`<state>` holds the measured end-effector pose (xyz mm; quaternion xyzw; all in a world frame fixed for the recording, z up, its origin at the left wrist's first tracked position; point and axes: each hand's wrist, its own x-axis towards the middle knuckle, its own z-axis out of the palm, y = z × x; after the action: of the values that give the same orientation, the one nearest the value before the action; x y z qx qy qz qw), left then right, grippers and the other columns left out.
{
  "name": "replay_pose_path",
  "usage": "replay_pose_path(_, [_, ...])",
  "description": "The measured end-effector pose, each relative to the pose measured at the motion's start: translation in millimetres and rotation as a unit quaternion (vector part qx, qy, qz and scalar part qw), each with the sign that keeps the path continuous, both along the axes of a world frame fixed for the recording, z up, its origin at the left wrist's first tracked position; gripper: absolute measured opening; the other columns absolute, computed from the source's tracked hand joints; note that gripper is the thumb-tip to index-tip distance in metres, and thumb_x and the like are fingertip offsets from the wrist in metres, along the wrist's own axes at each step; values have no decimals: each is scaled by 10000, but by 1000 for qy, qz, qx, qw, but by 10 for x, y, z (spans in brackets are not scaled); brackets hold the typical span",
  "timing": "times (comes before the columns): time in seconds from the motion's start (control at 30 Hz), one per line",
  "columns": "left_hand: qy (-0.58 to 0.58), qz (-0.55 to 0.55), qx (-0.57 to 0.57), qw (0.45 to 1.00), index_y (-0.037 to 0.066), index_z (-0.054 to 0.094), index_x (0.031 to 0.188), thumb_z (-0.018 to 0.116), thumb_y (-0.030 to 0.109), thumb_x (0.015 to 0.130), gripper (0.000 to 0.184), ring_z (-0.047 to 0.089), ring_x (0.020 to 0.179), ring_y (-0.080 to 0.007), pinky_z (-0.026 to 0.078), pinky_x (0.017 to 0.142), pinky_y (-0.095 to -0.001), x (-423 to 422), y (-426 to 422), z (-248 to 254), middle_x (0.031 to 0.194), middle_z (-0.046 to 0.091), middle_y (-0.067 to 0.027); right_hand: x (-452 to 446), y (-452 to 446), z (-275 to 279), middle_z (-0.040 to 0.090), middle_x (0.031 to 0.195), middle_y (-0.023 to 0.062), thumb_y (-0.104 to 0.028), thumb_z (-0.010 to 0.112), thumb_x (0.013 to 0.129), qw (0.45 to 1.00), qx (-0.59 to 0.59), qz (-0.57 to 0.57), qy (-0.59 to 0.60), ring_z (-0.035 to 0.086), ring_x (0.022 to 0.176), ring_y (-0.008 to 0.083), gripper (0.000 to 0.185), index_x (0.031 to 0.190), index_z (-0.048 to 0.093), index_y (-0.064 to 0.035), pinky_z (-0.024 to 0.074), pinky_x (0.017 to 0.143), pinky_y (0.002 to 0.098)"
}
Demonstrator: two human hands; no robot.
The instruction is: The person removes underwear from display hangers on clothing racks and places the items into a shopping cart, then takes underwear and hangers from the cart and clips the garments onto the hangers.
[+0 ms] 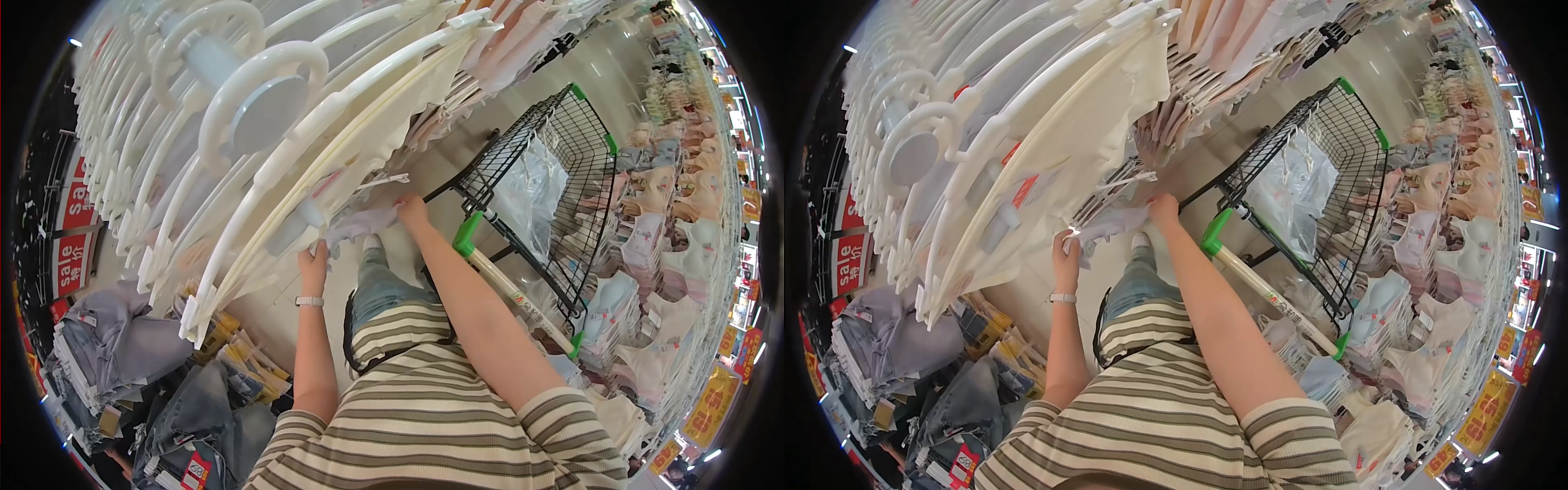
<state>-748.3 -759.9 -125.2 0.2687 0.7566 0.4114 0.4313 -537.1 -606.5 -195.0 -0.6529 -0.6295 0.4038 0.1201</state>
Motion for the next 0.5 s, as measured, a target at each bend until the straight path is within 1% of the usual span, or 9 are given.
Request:
replay_pose_path(0.07, [102, -37, 56, 992, 22, 540, 1122, 564, 81, 854, 275, 554, 899, -142, 448, 752, -268, -158, -253, -425, 1018, 594, -81, -35, -195, 121, 605, 858, 149, 14, 515, 724, 991, 128, 26, -18, 575, 782, 317, 243, 899, 665, -64, 476, 682, 371])
replay_pose_path(0.1, [96, -48, 63, 992, 21, 552, 1106, 574, 72, 848, 264, 558, 889, -141, 450, 745, -267, -195, -315, -345, 1014, 597, -79, -50, -290, 194, 610, 883, 148, 33, 520, 712, 980, 192, 39, -26, 581, 831, 320, 284, 935, 663, -67, 482, 716, 368])
replay_pose_path(0.17, [84, -71, 76, 991, 19, 577, 1075, 594, 55, 837, 242, 566, 868, -141, 454, 732, -265, -291, -422, 1, 1005, 605, -73, -97, -452, 597, 613, 922, 142, 64, 516, 717, 987, 155, 27, 31, 579, 896, 284, 342, 1005, 643, -71, 475, 758, 350])
replay_pose_path(0.2, [94, -82, 76, 989, 17, 591, 1053, 593, 48, 837, 217, 579, 851, -162, 459, 730, -271, -359, -493, 112, 955, 616, -88, -120, -513, 870, 615, 942, 138, 79, 515, 720, 989, 136, 21, 60, 578, 928, 266, 374, 1040, 633, -73, 471, 780, 342])
replay_pose_path(0.27, [113, -103, 75, 985, 13, 620, 1008, 591, 34, 839, 173, 606, 817, -205, 470, 726, -284, -504, -626, 309, 855, 638, -116, -61, -609, 1440, 601, 984, 150, 70, 511, 744, 981, 88, 44, 169, 584, 925, 278, 341, 1046, 621, -46, 472, 789, 334])
replay_pose_path(0.3, [109, -101, 78, 986, 17, 629, 989, 594, 23, 833, 160, 604, 797, -201, 468, 715, -283, -540, -657, 444, 846, 638, -115, 7, -664, 1665, 594, 1005, 156, 66, 509, 756, 971, 61, 57, 223, 587, 923, 284, 326, 1048, 615, -33, 472, 794, 330])
replay_pose_path(0.37, [103, -96, 81, 987, 24, 646, 949, 599, 1, 820, 140, 598, 757, -192, 464, 691, -279, -612, -705, 770, 830, 636, -111, 189, -790, 1931, 619, 934, 134, 67, 525, 761, 968, 51, 52, 241, 602, 854, 255, 278, 1004, 627, -22, 474, 779, 295])
replay_pose_path(0.43, [145, -131, 63, 979, 10, 657, 885, 612, -30, 777, 123, 587, 722, -179, 456, 659, -282, -630, -698, 1136, 828, 645, -100, 443, -830, 2336, 635, 930, 118, 74, 522, 768, 973, 47, 111, 199, 594, 836, 190, 235, 968, 623, 5, 469, 767, 276])
replay_pose_path(0.5, [178, -163, 82, 967, 6, 667, 831, 623, -39, 740, 111, 576, 691, -173, 446, 633, -288, -575, -654, 1538, 817, 654, -85, 686, -919, 2521, 642, 894, 96, 76, 515, 785, 946, 92, 86, 299, 576, 811, 173, 173, 889, 633, 5, 458, 755, 320])
